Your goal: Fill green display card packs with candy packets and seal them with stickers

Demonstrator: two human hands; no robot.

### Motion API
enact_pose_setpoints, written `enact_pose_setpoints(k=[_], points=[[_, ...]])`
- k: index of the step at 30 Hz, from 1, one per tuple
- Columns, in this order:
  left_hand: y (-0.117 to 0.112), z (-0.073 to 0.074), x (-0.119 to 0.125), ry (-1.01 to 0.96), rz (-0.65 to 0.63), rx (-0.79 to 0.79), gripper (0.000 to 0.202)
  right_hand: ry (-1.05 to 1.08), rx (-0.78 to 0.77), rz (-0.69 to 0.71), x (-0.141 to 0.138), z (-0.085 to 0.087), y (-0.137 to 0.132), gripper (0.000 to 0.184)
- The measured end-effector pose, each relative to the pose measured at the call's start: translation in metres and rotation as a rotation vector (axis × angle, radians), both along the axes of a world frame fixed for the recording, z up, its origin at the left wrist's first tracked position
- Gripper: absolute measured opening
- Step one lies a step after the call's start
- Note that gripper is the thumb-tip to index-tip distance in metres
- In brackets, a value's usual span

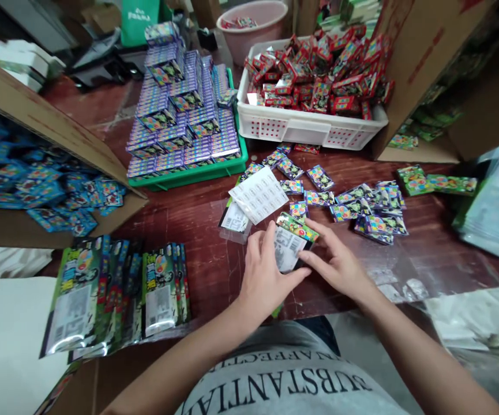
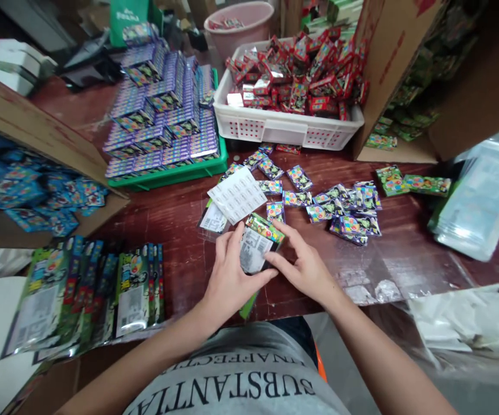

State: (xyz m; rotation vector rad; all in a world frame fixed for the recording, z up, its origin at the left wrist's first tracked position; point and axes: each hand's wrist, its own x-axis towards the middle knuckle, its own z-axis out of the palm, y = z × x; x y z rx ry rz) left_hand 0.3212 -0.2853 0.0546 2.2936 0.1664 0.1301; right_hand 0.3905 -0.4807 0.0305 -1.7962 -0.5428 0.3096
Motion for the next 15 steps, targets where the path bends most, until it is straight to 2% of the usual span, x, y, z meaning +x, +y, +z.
enact_pose_setpoints(k=[3,6,9,11,13,15], points=[[0.010,-0.004,0.002,0.006,-0.002,-0.381,0.079,0.094,0.085,0.015,0.007,0.000,0.012,0.051],[0.030,-0.012,-0.001,0.064,-0.073,-0.678,0.051,0.123,0.036,0.131,0.011,-0.003,0.015,0.039],[0.045,-0.020,-0.006,0.154,-0.059,-0.737,0.046,0.106,-0.040,0.200,0.008,-0.007,0.018,0.027],[0.049,-0.023,-0.007,0.159,-0.016,-0.761,0.050,0.109,-0.048,0.181,0.003,-0.011,0.022,0.027],[0.051,-0.025,-0.007,0.124,0.010,-0.786,0.051,0.128,-0.001,0.075,-0.004,-0.016,0.026,0.034],[0.051,-0.025,-0.006,0.097,0.000,-0.780,0.043,0.151,0.064,-0.053,-0.011,-0.021,0.029,0.038]])
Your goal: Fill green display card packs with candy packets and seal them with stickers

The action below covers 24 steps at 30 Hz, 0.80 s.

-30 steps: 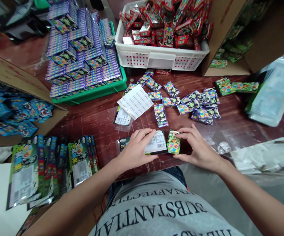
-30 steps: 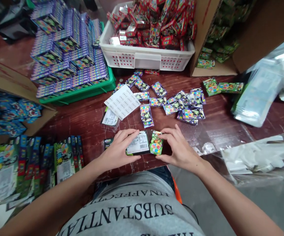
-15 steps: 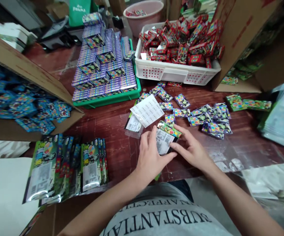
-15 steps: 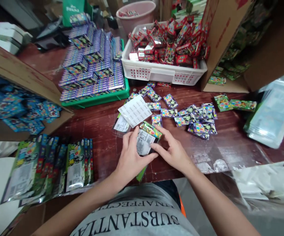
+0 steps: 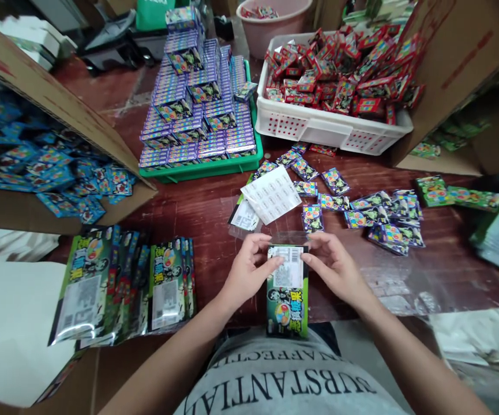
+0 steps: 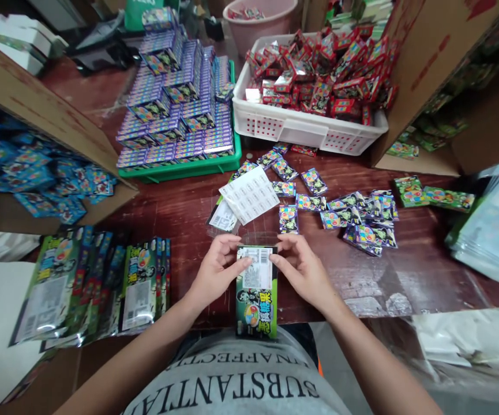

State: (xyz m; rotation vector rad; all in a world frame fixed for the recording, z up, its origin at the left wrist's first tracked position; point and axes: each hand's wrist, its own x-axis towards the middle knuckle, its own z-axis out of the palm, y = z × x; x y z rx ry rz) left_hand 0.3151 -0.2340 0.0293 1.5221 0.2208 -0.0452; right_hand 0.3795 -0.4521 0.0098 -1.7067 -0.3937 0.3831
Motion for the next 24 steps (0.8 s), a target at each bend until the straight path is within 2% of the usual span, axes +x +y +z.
enact_pose_setpoints(k=[2,6,11,17,21,24], points=[[0.001,0.000,0.001,-0.015,-0.030,0.029,0.036,0.017,0.028,-0.078,-0.006,-0.003,0.001,0.032],[0.004,0.003,0.001,-0.048,-0.104,0.120,0.024,0.047,0.046,-0.070,-0.010,0.000,0.000,0.020],[0.001,0.002,-0.002,-0.118,0.031,0.110,0.030,0.094,0.036,-0.068,-0.008,0.004,0.001,0.037],[0.003,0.006,-0.001,-0.045,-0.074,0.137,0.014,-0.102,-0.045,0.065,-0.011,0.008,0.004,0.030],[0.001,0.008,0.000,-0.025,0.013,0.035,0.009,-0.147,-0.024,0.035,-0.019,0.007,0.006,0.048],[0.002,0.009,-0.001,0.006,0.041,-0.015,0.021,-0.054,0.033,0.003,-0.020,0.011,0.006,0.050]])
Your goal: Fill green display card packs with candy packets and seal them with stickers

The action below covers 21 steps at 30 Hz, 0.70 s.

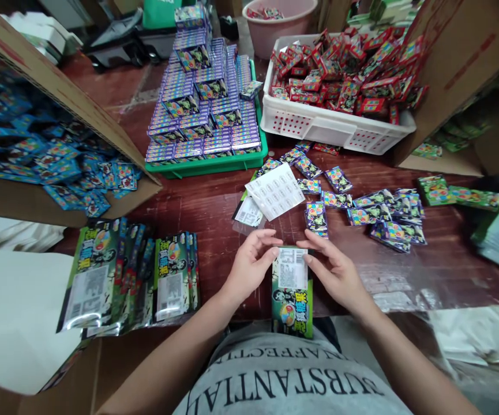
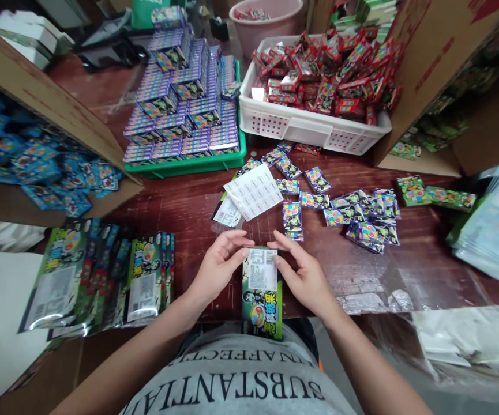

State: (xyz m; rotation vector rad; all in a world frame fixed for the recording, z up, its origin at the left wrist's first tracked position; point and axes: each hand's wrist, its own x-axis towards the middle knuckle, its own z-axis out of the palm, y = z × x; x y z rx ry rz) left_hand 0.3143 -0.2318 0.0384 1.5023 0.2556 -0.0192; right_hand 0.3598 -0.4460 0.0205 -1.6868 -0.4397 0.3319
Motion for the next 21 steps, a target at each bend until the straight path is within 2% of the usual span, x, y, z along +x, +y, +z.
enact_pose_setpoints(k=[3,5,9,13,18,21], points=[[0.005,0.006,-0.001,0.009,-0.092,0.097,0.015,0.065,-0.022,0.009,0.003,0.012,0.001,0.025],[0.008,0.012,-0.001,0.017,-0.130,0.139,0.015,0.089,-0.049,-0.009,0.005,0.020,0.004,0.017],[0.011,0.025,0.003,0.074,-0.186,0.174,0.014,0.214,-0.036,-0.056,0.008,0.031,0.011,0.022],[0.018,0.034,0.010,0.109,-0.212,0.154,0.016,0.294,-0.064,-0.043,0.015,0.037,0.013,0.023],[0.028,0.028,0.008,0.099,-0.299,0.101,0.019,0.257,-0.116,0.049,0.019,0.038,0.004,0.020],[0.031,0.022,0.004,0.063,-0.285,0.088,0.020,0.143,-0.136,0.155,0.022,0.035,-0.003,0.017]])
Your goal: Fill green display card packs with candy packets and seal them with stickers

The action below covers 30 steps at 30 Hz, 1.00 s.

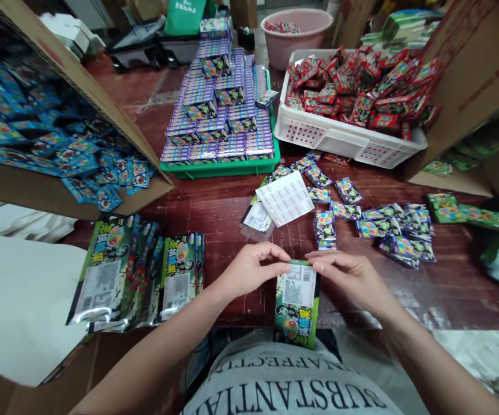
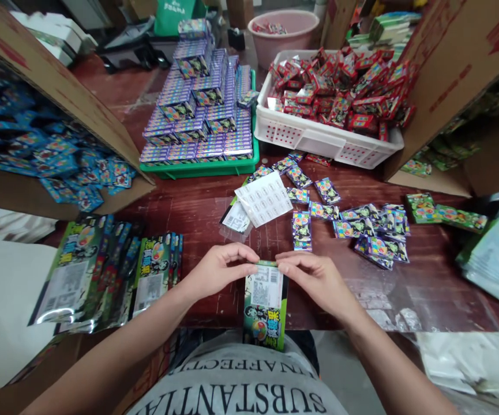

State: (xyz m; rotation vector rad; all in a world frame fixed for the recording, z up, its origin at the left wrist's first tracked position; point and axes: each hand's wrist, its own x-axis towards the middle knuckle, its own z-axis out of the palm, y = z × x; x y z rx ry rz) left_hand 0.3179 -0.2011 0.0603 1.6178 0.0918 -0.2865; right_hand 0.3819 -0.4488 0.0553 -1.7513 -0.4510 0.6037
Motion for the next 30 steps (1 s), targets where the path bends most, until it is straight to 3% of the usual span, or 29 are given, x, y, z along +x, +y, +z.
enact_pose_setpoints(k=[3,6,10,13,15,17,19,21,25,30], points=[[0.005,-0.004,0.001,-0.026,0.027,0.060,0.015,-0.096,-0.038,0.194,0.017,0.002,0.003,0.017],[0.014,-0.008,0.005,-0.009,0.053,0.075,0.016,-0.322,-0.097,0.393,0.056,0.011,0.024,0.019],[0.025,-0.014,0.013,0.027,0.044,0.150,0.016,-0.761,-0.150,0.358,0.133,0.013,0.085,0.033],[0.033,-0.019,0.028,-0.089,0.078,0.286,0.014,-0.840,-0.248,0.423,0.183,0.001,0.135,0.031],[0.041,-0.024,0.047,-0.191,0.234,0.392,0.017,-0.819,-0.281,0.440,0.203,-0.008,0.158,0.023],[0.052,-0.032,0.071,-0.221,0.443,0.440,0.032,-0.789,-0.283,0.452,0.212,-0.015,0.170,0.015],[0.061,-0.041,0.096,-0.203,0.566,0.370,0.053,-0.749,-0.261,0.471,0.214,-0.016,0.170,0.012],[0.067,-0.048,0.116,-0.196,0.566,0.248,0.058,-0.704,-0.223,0.474,0.213,-0.013,0.164,0.014],[0.063,-0.047,0.133,-0.194,0.497,0.122,0.027,-0.614,-0.157,0.442,0.211,-0.004,0.150,0.029],[0.058,-0.030,0.132,-0.152,0.494,0.057,0.040,-0.527,-0.094,0.415,0.209,-0.002,0.144,0.032]])
